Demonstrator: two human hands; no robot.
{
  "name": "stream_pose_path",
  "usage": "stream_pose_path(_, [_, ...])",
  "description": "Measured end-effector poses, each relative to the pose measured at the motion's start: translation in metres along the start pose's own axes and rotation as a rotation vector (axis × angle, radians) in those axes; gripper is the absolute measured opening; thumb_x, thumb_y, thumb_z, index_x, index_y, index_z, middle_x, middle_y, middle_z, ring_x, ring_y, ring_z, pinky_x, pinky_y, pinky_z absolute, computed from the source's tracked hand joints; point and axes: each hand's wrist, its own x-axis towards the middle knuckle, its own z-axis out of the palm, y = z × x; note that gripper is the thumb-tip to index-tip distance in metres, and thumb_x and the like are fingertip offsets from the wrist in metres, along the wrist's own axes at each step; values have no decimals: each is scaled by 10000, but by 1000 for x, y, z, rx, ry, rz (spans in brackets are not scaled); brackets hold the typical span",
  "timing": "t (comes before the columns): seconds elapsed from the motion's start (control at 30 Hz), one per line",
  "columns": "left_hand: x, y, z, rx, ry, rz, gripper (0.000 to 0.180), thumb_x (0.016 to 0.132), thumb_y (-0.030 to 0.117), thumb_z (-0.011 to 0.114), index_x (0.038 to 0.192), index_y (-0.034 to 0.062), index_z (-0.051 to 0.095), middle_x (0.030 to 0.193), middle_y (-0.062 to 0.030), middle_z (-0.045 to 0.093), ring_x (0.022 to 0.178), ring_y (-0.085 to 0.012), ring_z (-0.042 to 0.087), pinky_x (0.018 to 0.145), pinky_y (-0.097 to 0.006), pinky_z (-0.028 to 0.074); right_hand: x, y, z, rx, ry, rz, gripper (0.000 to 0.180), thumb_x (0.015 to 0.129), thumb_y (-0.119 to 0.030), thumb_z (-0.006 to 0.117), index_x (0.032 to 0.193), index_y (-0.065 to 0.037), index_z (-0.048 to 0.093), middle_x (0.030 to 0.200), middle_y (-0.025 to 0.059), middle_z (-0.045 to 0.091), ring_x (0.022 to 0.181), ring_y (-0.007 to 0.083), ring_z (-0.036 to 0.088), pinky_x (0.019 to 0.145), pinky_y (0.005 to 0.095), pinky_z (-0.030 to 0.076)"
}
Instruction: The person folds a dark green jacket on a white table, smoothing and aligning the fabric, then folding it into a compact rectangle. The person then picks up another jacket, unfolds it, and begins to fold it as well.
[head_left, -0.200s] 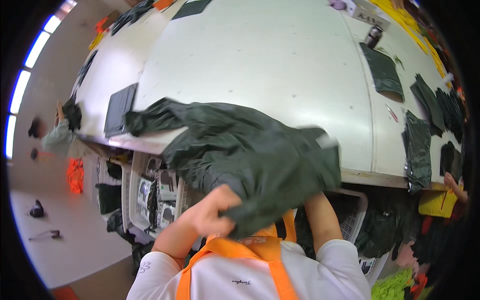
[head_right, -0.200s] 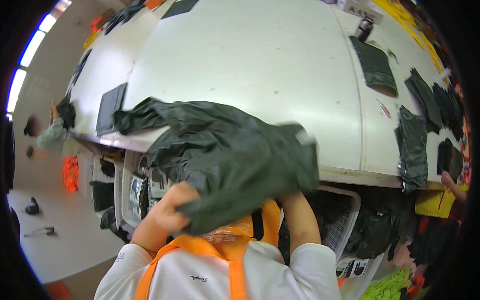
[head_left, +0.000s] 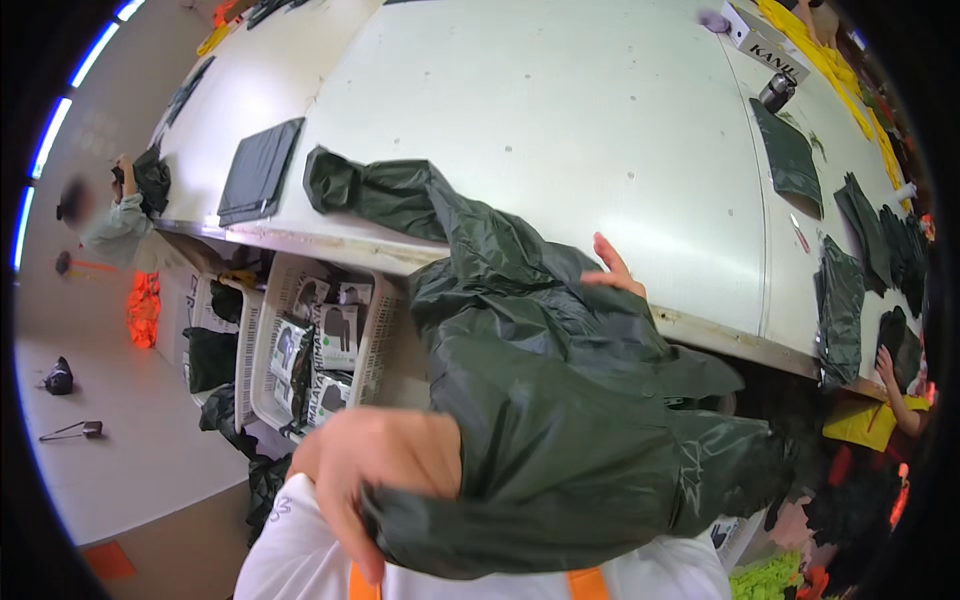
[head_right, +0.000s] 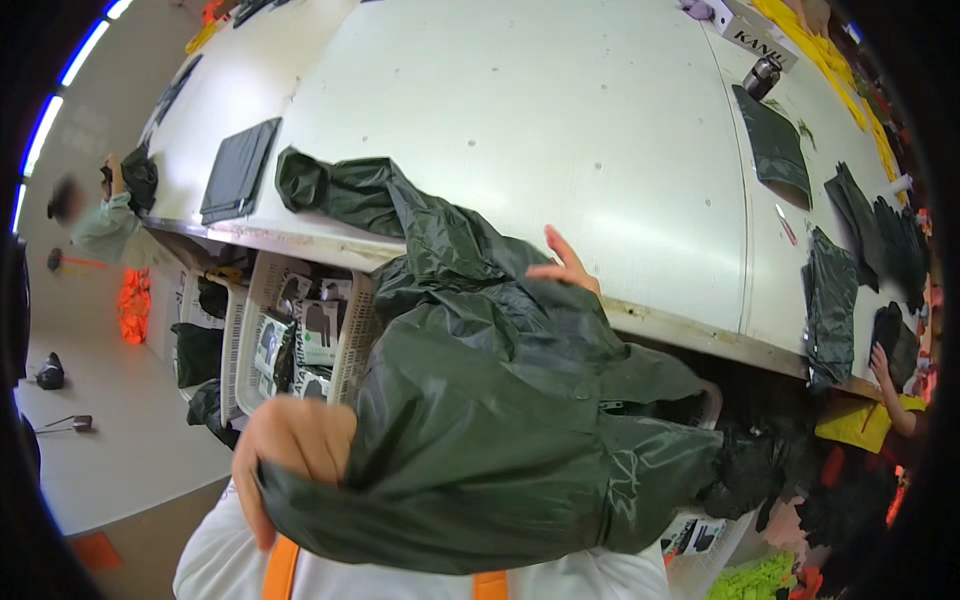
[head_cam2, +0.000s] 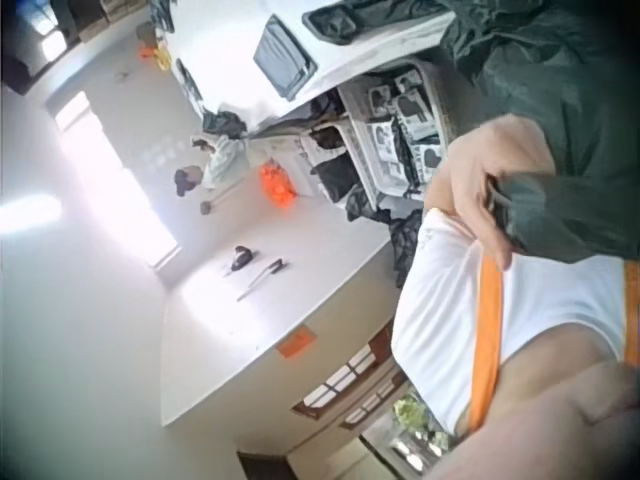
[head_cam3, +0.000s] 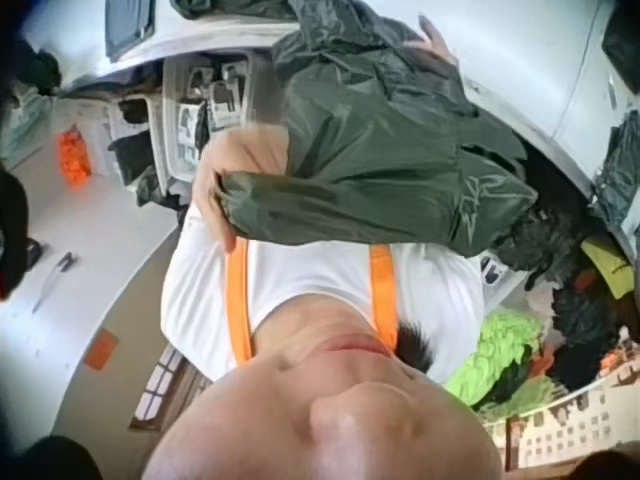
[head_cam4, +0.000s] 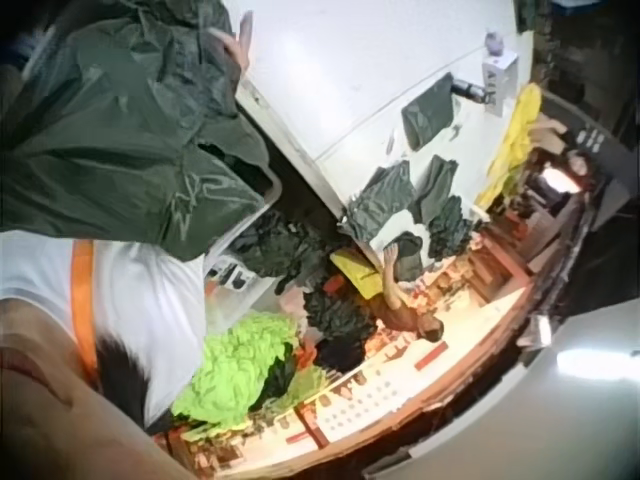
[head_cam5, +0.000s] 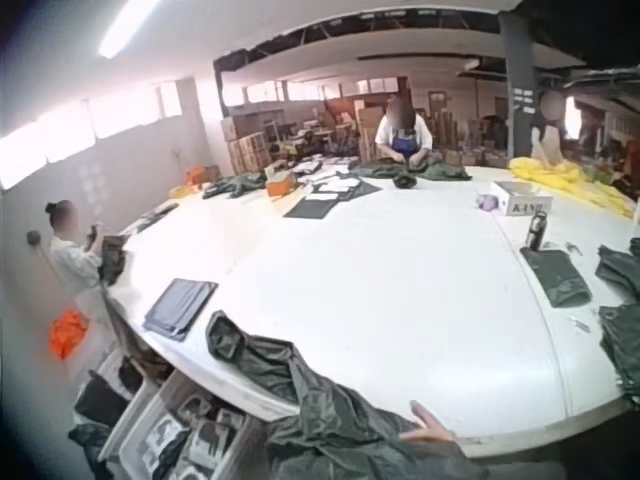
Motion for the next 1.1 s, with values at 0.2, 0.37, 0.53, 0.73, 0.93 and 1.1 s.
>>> stream_pose_path(0.2, [-8, -31, 14, -329, -122, 267, 305, 751, 171, 732, 949, -36, 627, 814, -157, 601, 662, -291, 592, 572, -348, 462, -129, -69, -7, 187, 235, 370, 247, 858, -148, 582, 1048, -1, 640, 1307, 187, 496, 1229, 275, 455, 1041, 387, 354])
stream_pose_path(0.37, [8, -33, 36, 241, -176, -280, 315, 696, 97, 714, 951, -7, 561, 725, -114, 561, 666, -310, 587, 567, -360, 463, -218, -177, -25, -187, 781, 313, 290, 857, -155, 585, 1102, 1, 593, 1314, 186, 491, 1232, 271, 454, 1041, 380, 353])
stream_pose_path(0.53, [-11, -49, 46, 1023, 112, -225, 532, 579, 45, 674, 1073, 30, 477, 833, -92, 558, 695, -233, 595, 529, -330, 469, -187, -287, -81, -692, 987, 1, 345, 855, -162, 589, 1155, 3, 547, 1322, 185, 486, 1236, 267, 453, 1042, 373, 352])
stream_pose_path(0.73, [-56, -34, 17, 1462, 564, -234, 436, 542, -84, 591, 963, 18, 639, 923, -116, 604, 824, -279, 622, 684, -346, 518, -83, -345, -106, -944, 883, -94, 418, 854, -170, 594, 1219, 6, 491, 1330, 184, 479, 1239, 261, 453, 1042, 365, 351])
stream_pose_path(0.93, [-110, -3, -6, 814, 1481, -381, 284, 845, -70, 466, 1120, -28, 525, 998, -46, 597, 885, -127, 572, 807, -224, 443, 132, -274, -67, -729, 435, -271, 497, 852, -178, 598, 1283, 8, 435, 1339, 183, 473, 1243, 256, 452, 1043, 356, 350])
stream_pose_path(1.1, [-170, 8, -89, 797, 1779, -407, 339, 860, 28, 483, 1190, -47, 496, 1126, -125, 562, 1061, -200, 518, 956, -301, 382, 418, -103, -38, -536, 38, -364, 566, 850, -185, 602, 1337, 10, 389, 1347, 182, 468, 1247, 252, 451, 1043, 349, 349])
